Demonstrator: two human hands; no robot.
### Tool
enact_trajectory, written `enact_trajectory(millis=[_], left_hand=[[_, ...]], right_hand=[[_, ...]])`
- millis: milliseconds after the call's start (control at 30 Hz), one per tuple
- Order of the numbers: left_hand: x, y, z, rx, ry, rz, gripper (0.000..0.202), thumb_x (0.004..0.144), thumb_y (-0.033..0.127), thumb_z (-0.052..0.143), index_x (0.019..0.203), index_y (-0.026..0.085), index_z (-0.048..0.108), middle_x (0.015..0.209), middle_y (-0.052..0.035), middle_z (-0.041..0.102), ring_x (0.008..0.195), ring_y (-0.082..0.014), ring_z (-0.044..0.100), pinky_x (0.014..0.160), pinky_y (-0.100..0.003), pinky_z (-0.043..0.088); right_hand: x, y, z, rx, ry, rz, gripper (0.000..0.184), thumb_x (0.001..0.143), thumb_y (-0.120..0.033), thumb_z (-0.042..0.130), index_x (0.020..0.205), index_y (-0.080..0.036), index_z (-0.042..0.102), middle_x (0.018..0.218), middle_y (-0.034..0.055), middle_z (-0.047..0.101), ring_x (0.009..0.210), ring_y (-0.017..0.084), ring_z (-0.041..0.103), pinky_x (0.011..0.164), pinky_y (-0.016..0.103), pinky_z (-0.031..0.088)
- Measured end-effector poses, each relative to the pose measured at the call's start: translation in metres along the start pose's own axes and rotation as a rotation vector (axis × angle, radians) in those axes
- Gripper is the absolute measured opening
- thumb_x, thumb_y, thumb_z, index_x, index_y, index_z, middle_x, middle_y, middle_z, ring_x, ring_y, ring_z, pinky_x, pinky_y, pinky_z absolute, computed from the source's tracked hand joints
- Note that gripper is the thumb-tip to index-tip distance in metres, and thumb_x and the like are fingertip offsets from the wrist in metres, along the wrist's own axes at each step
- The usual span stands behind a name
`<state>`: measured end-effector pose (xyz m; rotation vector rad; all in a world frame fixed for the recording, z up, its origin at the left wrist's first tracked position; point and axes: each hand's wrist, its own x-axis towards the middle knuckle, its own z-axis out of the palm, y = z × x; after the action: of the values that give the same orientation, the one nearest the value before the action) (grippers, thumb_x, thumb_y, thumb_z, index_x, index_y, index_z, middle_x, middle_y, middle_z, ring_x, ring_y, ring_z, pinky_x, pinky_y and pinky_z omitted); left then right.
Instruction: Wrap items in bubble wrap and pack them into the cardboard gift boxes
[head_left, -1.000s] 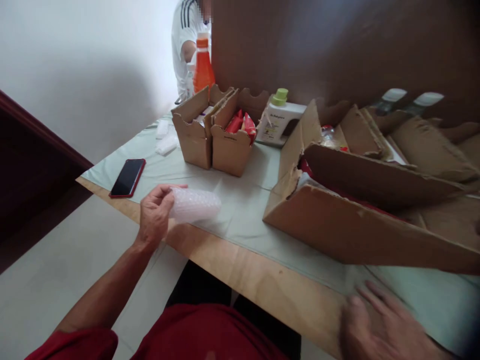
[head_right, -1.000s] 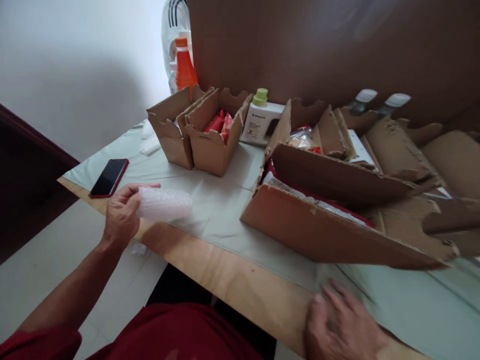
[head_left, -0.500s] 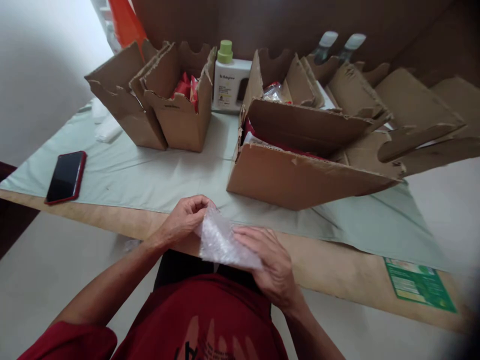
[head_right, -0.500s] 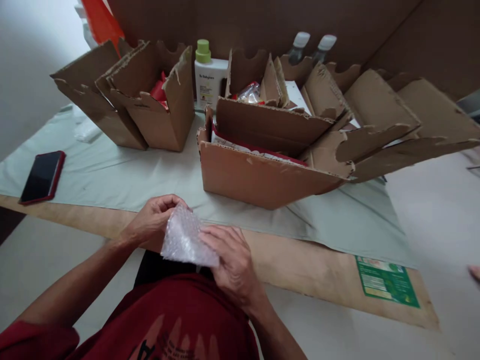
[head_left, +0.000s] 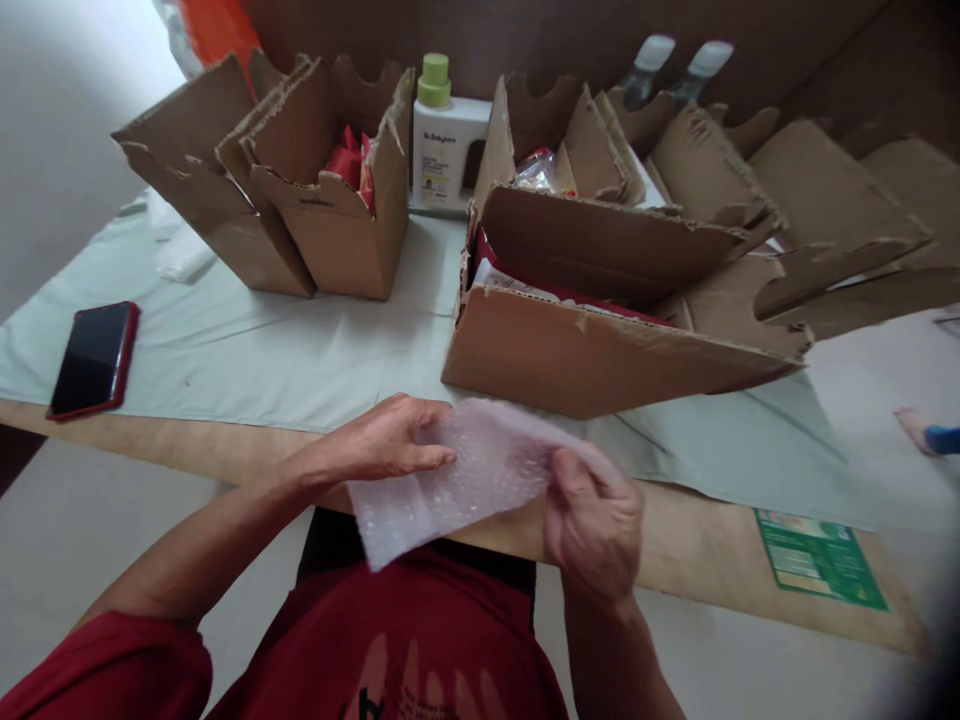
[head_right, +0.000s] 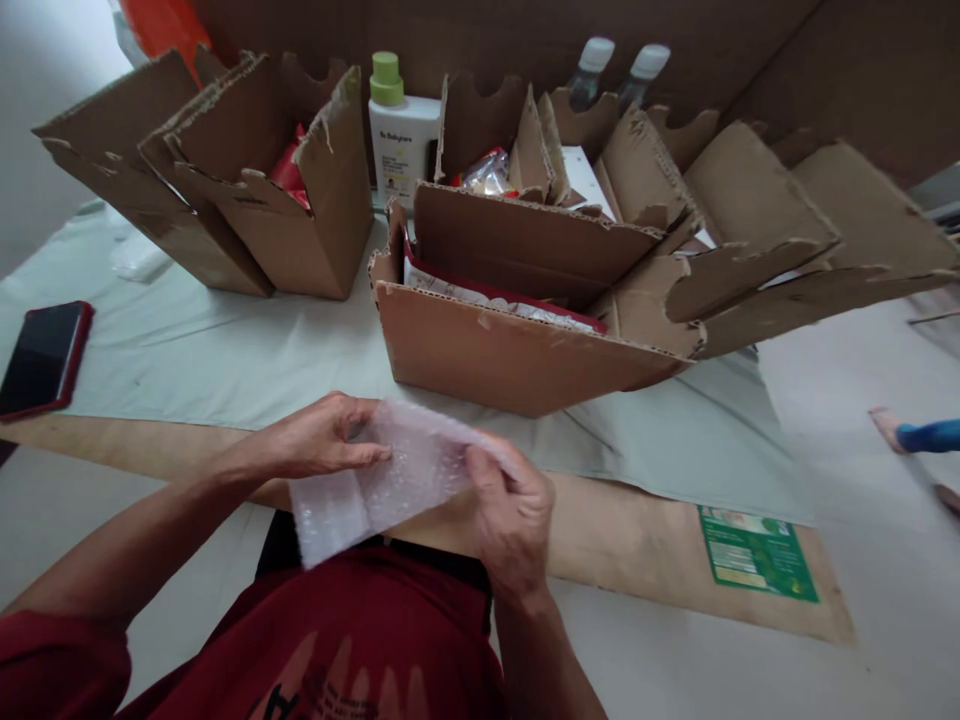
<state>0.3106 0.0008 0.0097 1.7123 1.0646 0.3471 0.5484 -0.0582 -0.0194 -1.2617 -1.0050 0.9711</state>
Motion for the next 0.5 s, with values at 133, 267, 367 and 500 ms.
enact_trajectory(millis=[133, 267, 367, 500], left_hand=[[-0.011, -0.017, 0.002, 0.056, -0.135, -0.132, 0.015, 0.083, 0.029, 0.062, 0.088, 0.017, 0.070, 0.074, 0.0001, 0.067, 0.066, -0.0142, 0.057, 0.058, -0.024, 0.038], [-0.030, -0.019, 0.005, 0.123, -0.144, -0.127, 0.016, 0.081, 0.026, 0.062, 0.093, 0.017, 0.069, 0.080, -0.0004, 0.067, 0.068, -0.0131, 0.055, 0.062, -0.024, 0.039], [-0.037, -0.015, 0.008, 0.127, -0.143, -0.145, 0.012, 0.083, 0.026, 0.062, 0.091, 0.018, 0.065, 0.077, 0.0012, 0.064, 0.065, -0.0117, 0.051, 0.059, -0.023, 0.037], [-0.040, -0.017, 0.009, 0.019, -0.091, -0.194, 0.014, 0.087, 0.032, 0.058, 0.088, 0.019, 0.062, 0.070, 0.0027, 0.059, 0.062, -0.0111, 0.048, 0.056, -0.022, 0.036]], right_hand=[[0.018, -0.002, -0.026, 0.177, 0.395, -0.184, 0.013, 0.080, -0.031, 0.083, 0.074, -0.022, 0.076, 0.076, -0.0008, 0.071, 0.076, 0.016, 0.068, 0.080, 0.034, 0.060], [0.025, 0.000, -0.049, 0.204, 0.502, -0.260, 0.035, 0.079, -0.023, 0.082, 0.056, -0.022, 0.056, 0.060, -0.0045, 0.050, 0.072, 0.016, 0.062, 0.081, 0.035, 0.060], [0.028, -0.006, -0.057, 0.175, 0.561, -0.387, 0.031, 0.083, -0.020, 0.075, 0.058, -0.025, 0.056, 0.065, -0.0026, 0.052, 0.084, 0.020, 0.067, 0.087, 0.041, 0.062], [0.032, -0.014, -0.071, -0.029, 0.554, -0.509, 0.016, 0.092, -0.026, 0.060, 0.077, -0.026, 0.067, 0.085, 0.0046, 0.064, 0.110, 0.030, 0.068, 0.098, 0.054, 0.059]])
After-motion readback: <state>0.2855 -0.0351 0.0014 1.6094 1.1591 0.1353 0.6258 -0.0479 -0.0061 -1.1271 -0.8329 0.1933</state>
